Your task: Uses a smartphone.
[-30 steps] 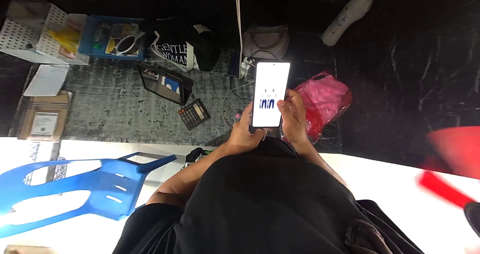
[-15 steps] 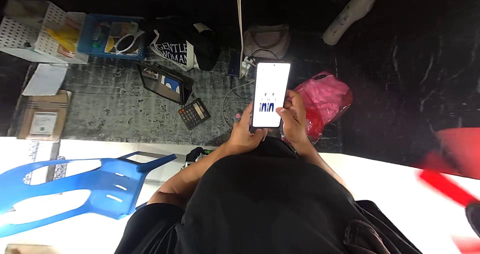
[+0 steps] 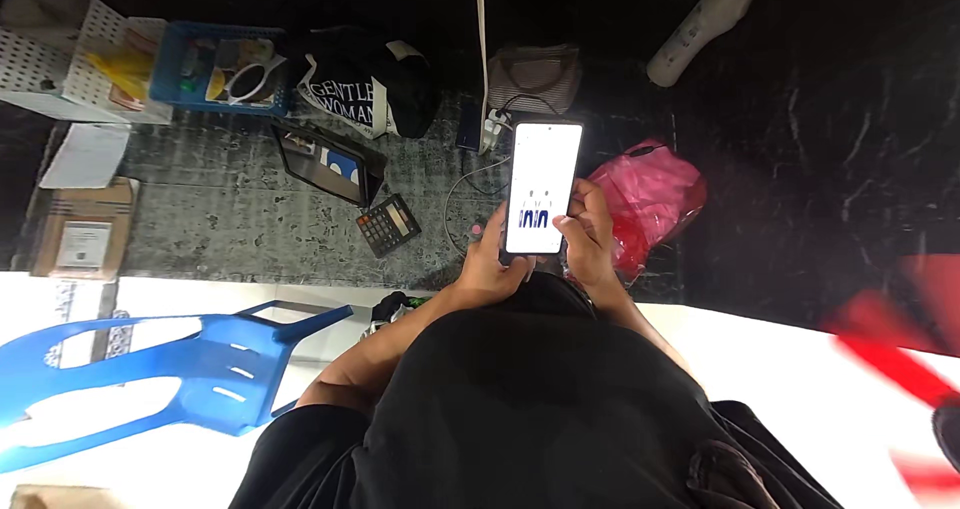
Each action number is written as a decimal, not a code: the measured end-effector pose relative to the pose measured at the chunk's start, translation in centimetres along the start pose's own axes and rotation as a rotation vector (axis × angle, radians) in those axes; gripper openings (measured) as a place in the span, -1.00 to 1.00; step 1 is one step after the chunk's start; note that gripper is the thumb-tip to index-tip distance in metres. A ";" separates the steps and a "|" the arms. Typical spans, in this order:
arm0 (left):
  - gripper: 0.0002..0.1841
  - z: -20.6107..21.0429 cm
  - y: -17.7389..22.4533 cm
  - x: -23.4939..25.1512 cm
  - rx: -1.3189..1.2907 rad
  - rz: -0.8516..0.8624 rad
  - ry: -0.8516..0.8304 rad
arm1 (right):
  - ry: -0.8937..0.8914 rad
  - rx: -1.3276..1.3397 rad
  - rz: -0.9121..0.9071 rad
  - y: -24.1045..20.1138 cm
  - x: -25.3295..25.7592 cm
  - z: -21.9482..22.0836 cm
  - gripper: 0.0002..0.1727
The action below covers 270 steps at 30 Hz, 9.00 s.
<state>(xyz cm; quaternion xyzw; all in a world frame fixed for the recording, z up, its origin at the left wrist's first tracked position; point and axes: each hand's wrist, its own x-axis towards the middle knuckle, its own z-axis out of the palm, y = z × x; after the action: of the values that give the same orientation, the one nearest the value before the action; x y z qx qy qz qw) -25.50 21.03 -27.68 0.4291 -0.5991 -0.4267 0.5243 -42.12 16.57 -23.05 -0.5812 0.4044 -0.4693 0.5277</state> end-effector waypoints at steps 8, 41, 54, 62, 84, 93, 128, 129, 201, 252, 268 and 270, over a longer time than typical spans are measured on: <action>-0.11 -0.1 0.1 0.1 0.025 -0.015 0.000 | 0.012 0.008 -0.002 -0.1 0.1 0.1 -0.40; -0.13 0.2 0.7 -0.3 0.049 -0.039 0.012 | -0.005 -0.001 -0.001 -0.2 -0.5 -0.4 -0.39; -0.13 0.3 0.6 -0.1 0.028 -0.008 0.019 | 0.019 0.015 -0.023 0.0 -0.2 -0.3 -0.46; -0.13 0.4 0.5 -0.1 0.015 -0.027 0.012 | 0.002 0.008 -0.002 0.1 -0.3 -0.4 -0.40; -0.13 0.4 0.1 -0.3 0.013 -0.041 0.011 | 0.000 0.006 0.009 0.2 -0.4 -0.4 -0.39; -0.12 0.3 0.1 -0.4 0.053 -0.056 0.018 | -0.005 0.007 0.010 0.1 -0.7 -0.3 -0.39; -0.18 0.0 0.6 -1.4 0.117 -0.005 0.014 | -0.021 -0.026 -0.028 -0.3 -1.2 0.2 -0.41; -0.18 0.0 0.6 -1.4 0.113 -0.006 0.014 | -0.018 -0.022 -0.029 -0.2 -1.1 0.2 -0.42; -0.17 -0.3 0.5 -1.5 0.071 -0.050 0.028 | -0.023 -0.014 -0.006 0.3 -0.8 0.7 -0.45; -0.19 -0.9 -0.4 -0.6 0.076 0.019 0.009 | -0.056 -0.040 0.036 0.4 -0.7 0.4 -0.46; -0.20 -0.8 -0.4 -0.3 0.072 0.001 0.003 | -0.076 -0.026 0.070 0.6 -0.7 -0.2 -0.47; -0.20 -0.8 -0.4 -0.2 0.080 -0.008 0.001 | -0.070 -0.031 0.073 0.6 -0.6 -0.1 -0.47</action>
<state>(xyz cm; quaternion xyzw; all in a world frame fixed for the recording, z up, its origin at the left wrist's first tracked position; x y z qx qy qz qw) -24.65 21.08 -28.04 0.4523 -0.6136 -0.4045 0.5053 -42.39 17.09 -23.75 -0.5903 0.4138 -0.4229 0.5491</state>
